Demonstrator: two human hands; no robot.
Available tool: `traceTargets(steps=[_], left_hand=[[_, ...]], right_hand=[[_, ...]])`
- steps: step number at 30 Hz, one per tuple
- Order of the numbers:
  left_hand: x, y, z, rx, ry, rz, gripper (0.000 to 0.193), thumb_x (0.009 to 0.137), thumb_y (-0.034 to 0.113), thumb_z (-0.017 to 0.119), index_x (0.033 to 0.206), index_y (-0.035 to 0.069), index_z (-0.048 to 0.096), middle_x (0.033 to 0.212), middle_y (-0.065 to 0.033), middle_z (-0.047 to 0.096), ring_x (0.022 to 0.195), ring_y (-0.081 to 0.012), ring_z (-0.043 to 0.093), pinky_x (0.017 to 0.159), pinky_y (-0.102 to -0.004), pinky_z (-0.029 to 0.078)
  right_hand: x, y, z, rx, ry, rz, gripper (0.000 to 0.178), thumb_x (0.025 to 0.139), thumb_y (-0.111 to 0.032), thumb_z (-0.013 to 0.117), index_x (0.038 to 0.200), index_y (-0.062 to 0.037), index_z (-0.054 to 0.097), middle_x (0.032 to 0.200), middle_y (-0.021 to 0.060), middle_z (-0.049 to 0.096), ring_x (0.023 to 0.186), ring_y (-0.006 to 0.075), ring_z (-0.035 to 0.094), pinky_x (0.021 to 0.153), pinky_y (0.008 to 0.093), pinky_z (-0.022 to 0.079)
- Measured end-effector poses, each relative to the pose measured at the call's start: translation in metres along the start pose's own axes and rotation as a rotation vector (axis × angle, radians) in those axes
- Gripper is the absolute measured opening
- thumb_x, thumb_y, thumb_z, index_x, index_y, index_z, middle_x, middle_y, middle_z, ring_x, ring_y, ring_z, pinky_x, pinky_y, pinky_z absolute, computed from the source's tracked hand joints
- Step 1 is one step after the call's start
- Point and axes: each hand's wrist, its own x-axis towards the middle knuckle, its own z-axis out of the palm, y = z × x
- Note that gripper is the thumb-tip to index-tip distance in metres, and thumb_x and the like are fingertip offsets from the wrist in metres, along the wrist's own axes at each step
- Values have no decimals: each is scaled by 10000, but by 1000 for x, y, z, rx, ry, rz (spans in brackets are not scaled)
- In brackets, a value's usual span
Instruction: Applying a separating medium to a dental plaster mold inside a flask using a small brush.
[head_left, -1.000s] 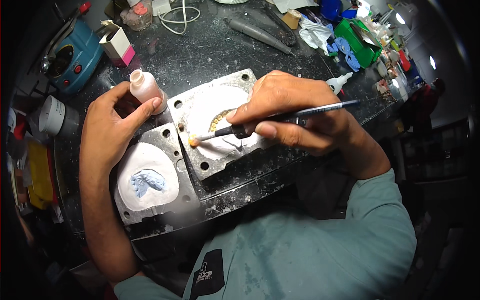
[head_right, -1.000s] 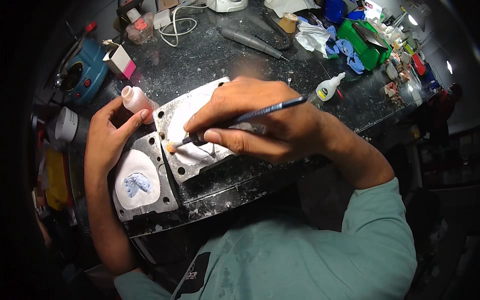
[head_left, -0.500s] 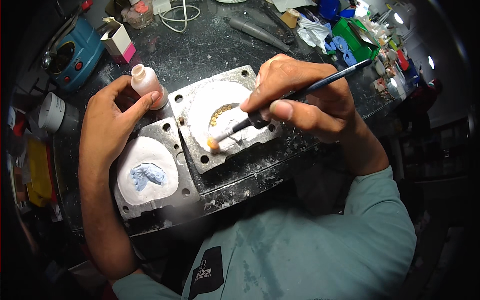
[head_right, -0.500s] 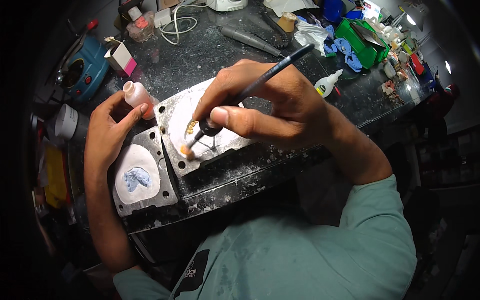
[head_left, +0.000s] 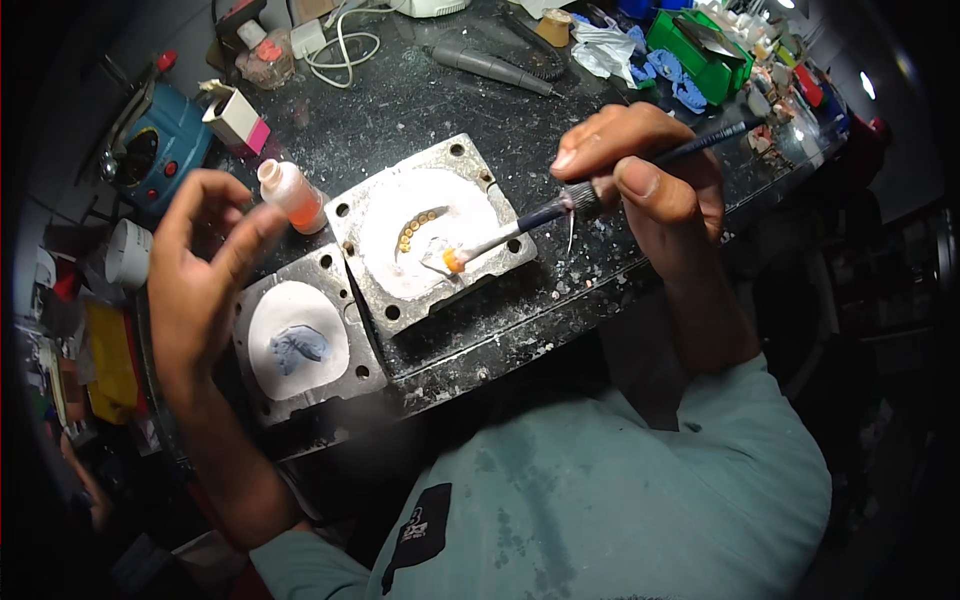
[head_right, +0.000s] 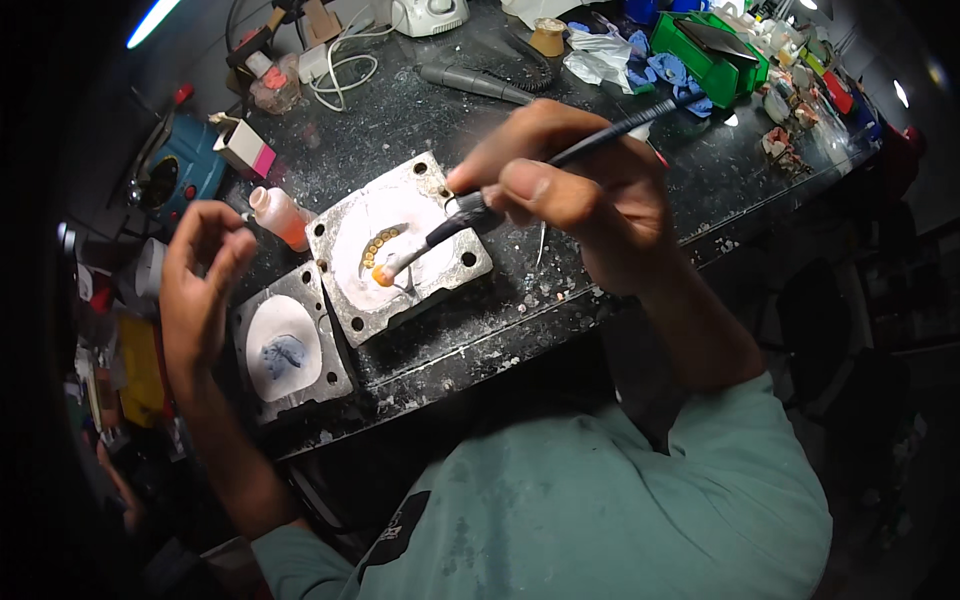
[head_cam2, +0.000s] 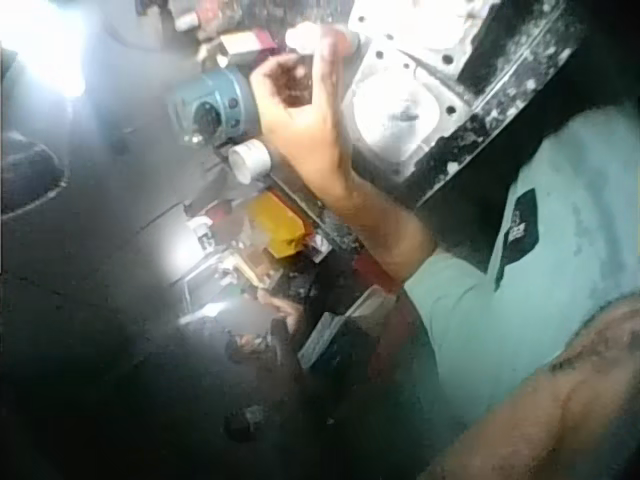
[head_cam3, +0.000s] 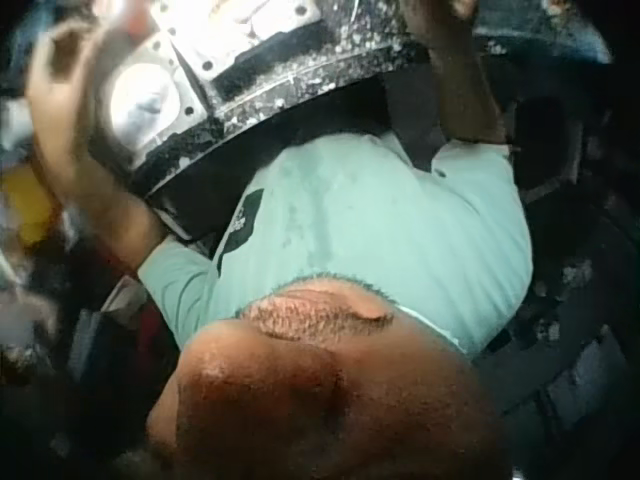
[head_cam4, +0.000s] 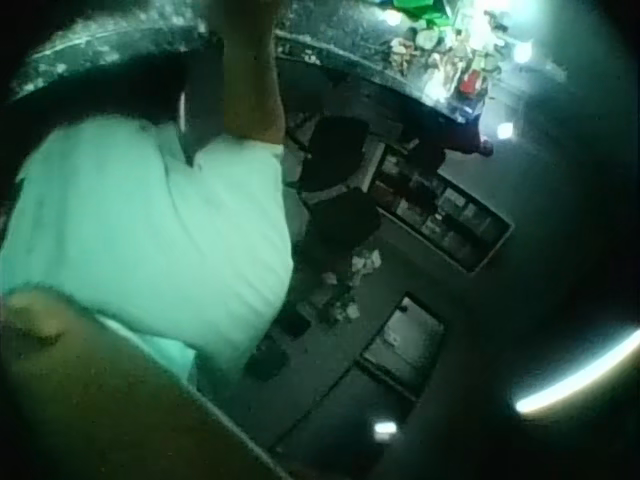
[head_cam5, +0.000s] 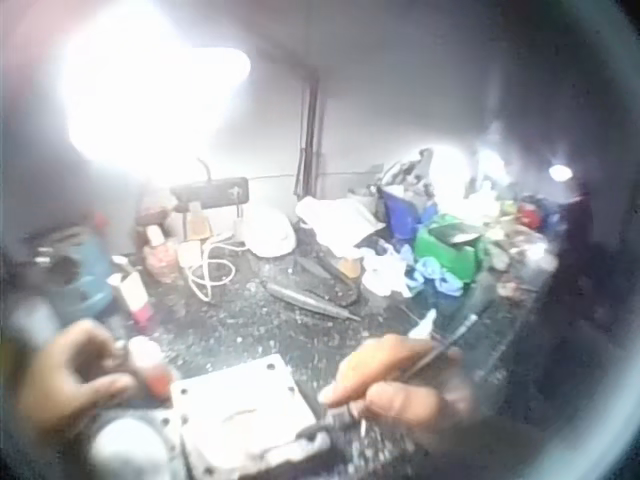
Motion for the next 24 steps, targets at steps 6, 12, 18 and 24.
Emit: traceTargets(steps=[6, 12, 18, 24], left_hand=[[-65, 22, 10, 416, -267, 179, 1130, 503, 306, 918, 1484, 39, 423, 1438, -184, 483, 1361, -342, 452, 1136, -427, 364], [-80, 12, 1, 618, -216, 6, 1193, 433, 149, 913, 1500, 26, 395, 1403, -179, 495, 1308, -365, 450, 1131, -436, 365], [-93, 2, -17, 681, -47, -78, 1280, 447, 319, 972, 1531, 40, 353, 1437, -192, 469, 1360, -370, 412, 1156, -437, 333], [-84, 52, 43, 537, 56, 248, 1310, 486, 401, 960, 1559, 40, 300, 1551, -226, 365, 1462, -379, 313, 1200, -458, 277]], right_hand=[[-65, 11, 12, 141, 321, 185, 248, 977, -139, 546, 1056, 38, 702, 993, 90, 704, 837, 102, 622, 760, 273, 507], [-52, 4, 10, -245, 65, -88, 233, 912, -22, 627, 1123, 43, 699, 978, 138, 720, 842, 188, 671, 764, 313, 536], [-62, 6, 11, -144, 54, 51, 252, 924, -55, 588, 1124, 44, 706, 896, 135, 705, 766, 172, 659, 683, 286, 536], [-72, 16, 10, 17, 40, -36, 229, 951, -51, 637, 1158, 3, 719, 1083, 130, 728, 900, 172, 668, 762, 304, 529]])
